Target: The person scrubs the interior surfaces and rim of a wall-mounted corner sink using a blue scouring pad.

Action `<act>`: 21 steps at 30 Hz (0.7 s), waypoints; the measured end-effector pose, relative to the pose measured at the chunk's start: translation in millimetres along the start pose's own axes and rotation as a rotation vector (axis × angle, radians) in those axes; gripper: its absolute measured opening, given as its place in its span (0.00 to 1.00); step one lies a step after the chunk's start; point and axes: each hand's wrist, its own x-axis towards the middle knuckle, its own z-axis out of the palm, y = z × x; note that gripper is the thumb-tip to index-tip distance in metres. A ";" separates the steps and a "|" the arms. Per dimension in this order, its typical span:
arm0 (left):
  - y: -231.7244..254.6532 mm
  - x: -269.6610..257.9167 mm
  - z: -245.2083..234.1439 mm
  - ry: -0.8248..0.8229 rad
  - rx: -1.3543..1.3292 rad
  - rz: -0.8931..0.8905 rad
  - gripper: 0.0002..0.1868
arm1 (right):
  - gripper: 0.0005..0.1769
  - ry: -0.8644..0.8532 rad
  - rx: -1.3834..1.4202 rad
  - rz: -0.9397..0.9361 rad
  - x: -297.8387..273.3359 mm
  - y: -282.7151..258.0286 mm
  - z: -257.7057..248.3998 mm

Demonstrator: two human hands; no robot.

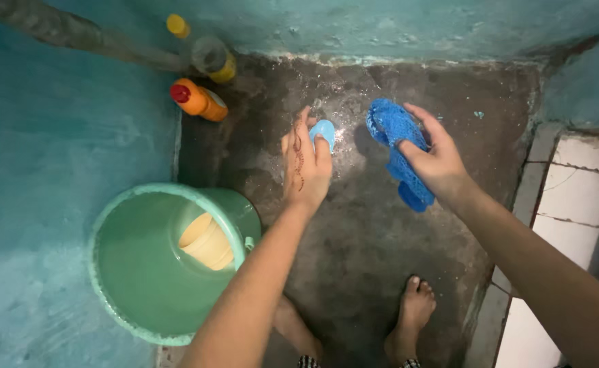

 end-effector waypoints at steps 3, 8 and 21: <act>0.4 3.1 -1.8 0.015 -0.002 -0.001 0.28 | 0.36 -0.031 0.031 -0.088 -1.7 -3.5 1.1; 3.0 3.8 -9.5 0.010 0.012 0.007 0.27 | 0.36 0.016 0.045 0.016 -7.6 -15.1 3.5; 22.7 9.0 -38.2 0.005 0.018 0.070 0.30 | 0.35 0.041 -0.027 -0.006 -8.2 -31.2 4.7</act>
